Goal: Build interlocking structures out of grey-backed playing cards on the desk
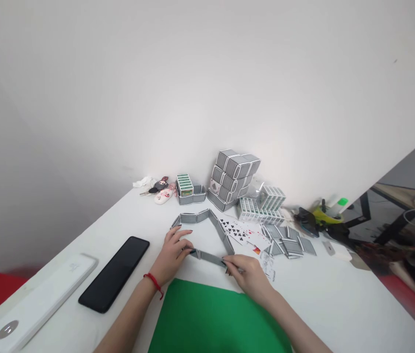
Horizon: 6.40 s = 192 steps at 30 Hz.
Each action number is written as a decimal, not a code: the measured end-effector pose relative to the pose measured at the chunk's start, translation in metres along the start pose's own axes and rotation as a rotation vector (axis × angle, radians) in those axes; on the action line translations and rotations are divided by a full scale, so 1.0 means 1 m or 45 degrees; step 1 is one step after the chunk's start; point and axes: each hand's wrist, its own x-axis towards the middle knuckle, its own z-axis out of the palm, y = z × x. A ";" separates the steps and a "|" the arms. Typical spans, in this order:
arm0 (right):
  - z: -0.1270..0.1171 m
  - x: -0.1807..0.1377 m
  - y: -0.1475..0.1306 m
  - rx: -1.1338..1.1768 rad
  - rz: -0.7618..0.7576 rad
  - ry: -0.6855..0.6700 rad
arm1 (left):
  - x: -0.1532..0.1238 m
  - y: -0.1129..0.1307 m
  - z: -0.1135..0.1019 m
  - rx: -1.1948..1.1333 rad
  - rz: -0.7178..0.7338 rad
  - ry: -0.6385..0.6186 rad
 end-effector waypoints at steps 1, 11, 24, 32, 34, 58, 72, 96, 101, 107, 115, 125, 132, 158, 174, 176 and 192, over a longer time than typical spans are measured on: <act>0.001 0.000 0.001 -0.009 0.003 -0.018 | 0.000 0.000 0.000 0.002 -0.003 -0.002; 0.013 0.002 -0.005 0.031 0.136 -0.142 | -0.001 0.006 0.002 -0.010 0.034 -0.059; 0.025 0.024 -0.012 -0.116 0.077 -0.071 | -0.003 0.016 0.003 0.104 0.082 -0.243; 0.031 0.032 -0.011 -0.161 0.112 -0.074 | -0.001 0.017 0.003 0.084 0.052 -0.249; 0.034 0.030 -0.010 -0.161 0.110 -0.065 | -0.001 0.016 0.005 0.081 0.050 -0.241; 0.094 0.002 -0.041 -0.519 0.115 0.339 | -0.004 0.021 0.008 0.122 0.076 -0.138; 0.088 0.030 -0.023 -0.470 0.069 0.144 | -0.001 0.018 0.005 0.114 0.122 -0.219; -0.008 0.034 -0.039 -0.454 -0.186 -0.418 | -0.007 0.023 0.000 0.066 0.118 -0.162; -0.037 0.032 -0.011 -0.642 -0.135 -0.412 | -0.011 0.025 0.002 0.178 0.181 -0.025; -0.028 0.044 0.023 -0.715 -0.153 -0.471 | -0.015 0.024 0.002 0.270 0.236 -0.010; -0.005 0.066 -0.010 -0.551 -0.081 -0.584 | -0.016 0.021 -0.013 0.366 0.087 0.002; 0.023 0.069 -0.013 -0.290 -0.018 -0.427 | -0.015 0.016 -0.014 -0.021 -0.013 -0.164; 0.018 0.068 -0.012 -0.263 0.010 -0.342 | -0.015 0.016 -0.017 -0.064 -0.009 -0.137; 0.014 0.070 -0.009 -0.186 0.020 -0.318 | -0.013 0.013 -0.012 -0.170 0.013 -0.191; 0.016 0.075 0.006 -0.160 -0.108 -0.319 | -0.002 0.013 -0.004 -0.231 -0.074 -0.165; 0.016 0.073 0.005 -0.230 -0.107 -0.319 | -0.002 0.014 -0.006 -0.205 -0.054 -0.189; 0.022 0.069 0.007 -0.120 -0.166 -0.315 | 0.003 0.022 -0.013 -0.028 -0.039 -0.296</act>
